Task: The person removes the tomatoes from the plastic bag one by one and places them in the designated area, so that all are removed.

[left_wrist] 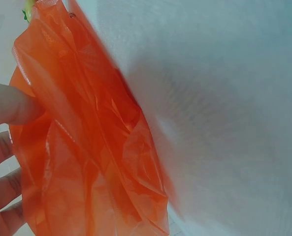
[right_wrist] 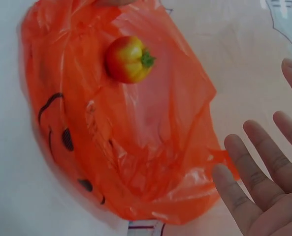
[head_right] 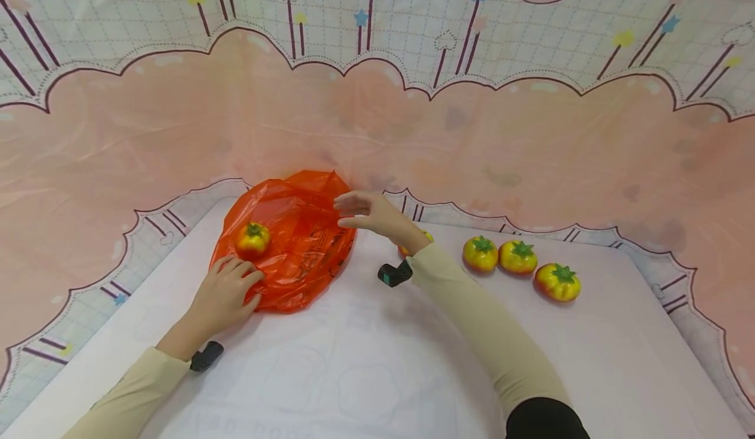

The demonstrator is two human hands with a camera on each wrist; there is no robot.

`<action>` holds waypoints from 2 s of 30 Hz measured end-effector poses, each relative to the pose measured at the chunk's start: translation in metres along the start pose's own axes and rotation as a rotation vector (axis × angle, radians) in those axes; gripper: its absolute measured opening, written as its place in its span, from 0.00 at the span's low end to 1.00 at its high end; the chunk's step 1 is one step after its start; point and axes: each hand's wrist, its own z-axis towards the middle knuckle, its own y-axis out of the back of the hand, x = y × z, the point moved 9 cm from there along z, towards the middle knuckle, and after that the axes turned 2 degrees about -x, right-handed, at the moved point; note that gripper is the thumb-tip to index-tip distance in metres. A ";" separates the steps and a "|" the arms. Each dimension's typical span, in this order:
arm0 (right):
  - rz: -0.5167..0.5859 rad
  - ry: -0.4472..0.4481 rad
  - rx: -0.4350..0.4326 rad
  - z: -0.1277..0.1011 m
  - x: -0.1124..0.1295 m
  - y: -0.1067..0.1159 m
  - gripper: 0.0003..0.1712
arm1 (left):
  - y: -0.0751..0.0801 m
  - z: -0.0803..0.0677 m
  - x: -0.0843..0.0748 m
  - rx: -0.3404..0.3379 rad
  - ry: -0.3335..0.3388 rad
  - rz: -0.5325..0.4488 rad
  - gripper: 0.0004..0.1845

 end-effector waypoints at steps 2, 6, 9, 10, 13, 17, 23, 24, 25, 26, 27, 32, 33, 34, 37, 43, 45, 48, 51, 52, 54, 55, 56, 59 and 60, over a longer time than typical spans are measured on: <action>0.003 0.012 0.010 0.009 0.003 -0.006 0.24 | 0.001 0.000 -0.001 -0.001 -0.001 0.001 0.18; 0.032 0.038 0.040 0.025 0.008 -0.019 0.25 | 0.002 0.000 -0.002 0.008 0.003 0.007 0.17; 0.051 0.048 0.047 0.036 0.011 -0.028 0.24 | 0.003 0.000 -0.002 0.002 -0.004 0.009 0.16; 0.052 0.050 0.047 0.039 0.011 -0.031 0.23 | 0.004 0.000 -0.002 -0.004 -0.011 0.010 0.16; 0.060 0.052 0.050 0.049 0.012 -0.041 0.23 | 0.005 0.000 -0.003 -0.020 -0.029 0.018 0.14; 0.068 0.049 0.057 0.062 0.009 -0.055 0.23 | 0.006 -0.001 -0.004 -0.027 -0.037 0.024 0.15; 0.064 0.037 0.054 0.076 0.006 -0.075 0.24 | 0.005 0.001 -0.002 -0.010 -0.032 0.021 0.14; 0.061 0.035 0.057 0.078 0.005 -0.078 0.24 | 0.005 0.001 -0.002 -0.007 -0.033 0.022 0.14; 0.058 0.034 0.060 0.080 0.004 -0.082 0.24 | 0.005 0.001 -0.002 -0.006 -0.034 0.023 0.14; 0.058 0.032 0.063 0.082 0.003 -0.085 0.24 | 0.005 0.001 -0.002 -0.007 -0.036 0.024 0.14; 0.051 0.029 0.065 0.084 0.002 -0.088 0.24 | 0.005 0.002 -0.003 -0.010 -0.039 0.026 0.14; 0.007 0.030 0.044 0.092 -0.001 -0.101 0.24 | 0.006 0.001 -0.003 -0.028 -0.050 0.024 0.15; 0.004 0.029 0.039 0.093 -0.001 -0.103 0.24 | 0.006 0.001 -0.003 -0.030 -0.050 0.022 0.15; 0.001 0.030 0.031 0.095 -0.001 -0.104 0.24 | 0.006 0.001 -0.003 -0.032 -0.051 0.020 0.15; 0.009 0.021 0.014 0.100 -0.003 -0.109 0.24 | 0.005 0.001 -0.002 -0.027 -0.050 0.018 0.16; 0.033 0.001 -0.003 0.112 -0.009 -0.118 0.26 | 0.004 0.002 -0.001 -0.014 -0.045 0.023 0.16; 0.042 -0.003 -0.002 0.115 -0.012 -0.121 0.27 | 0.004 0.001 -0.001 -0.008 -0.041 0.026 0.16; 0.042 -0.016 -0.005 0.119 -0.018 -0.125 0.29 | 0.003 0.001 -0.001 -0.001 -0.038 0.029 0.17; 0.022 -0.047 -0.016 0.122 -0.024 -0.128 0.31 | 0.003 0.001 -0.001 -0.002 -0.037 0.031 0.18; 0.008 -0.060 -0.021 0.122 -0.026 -0.129 0.32 | 0.003 0.001 -0.001 -0.005 -0.039 0.031 0.18; -0.008 -0.087 -0.027 0.123 -0.030 -0.131 0.33 | 0.003 0.001 -0.002 -0.007 -0.040 0.032 0.18; -0.009 -0.097 -0.028 0.123 -0.032 -0.132 0.33 | 0.003 0.001 -0.002 -0.010 -0.042 0.031 0.18; -0.010 -0.104 -0.028 0.124 -0.033 -0.133 0.34 | 0.003 0.001 -0.002 -0.010 -0.042 0.030 0.18; 0.008 -0.122 -0.021 0.126 -0.037 -0.136 0.35 | 0.002 0.001 -0.001 -0.010 -0.040 0.028 0.18; 0.020 -0.125 -0.014 0.127 -0.038 -0.137 0.35 | 0.002 0.001 -0.001 -0.010 -0.040 0.025 0.18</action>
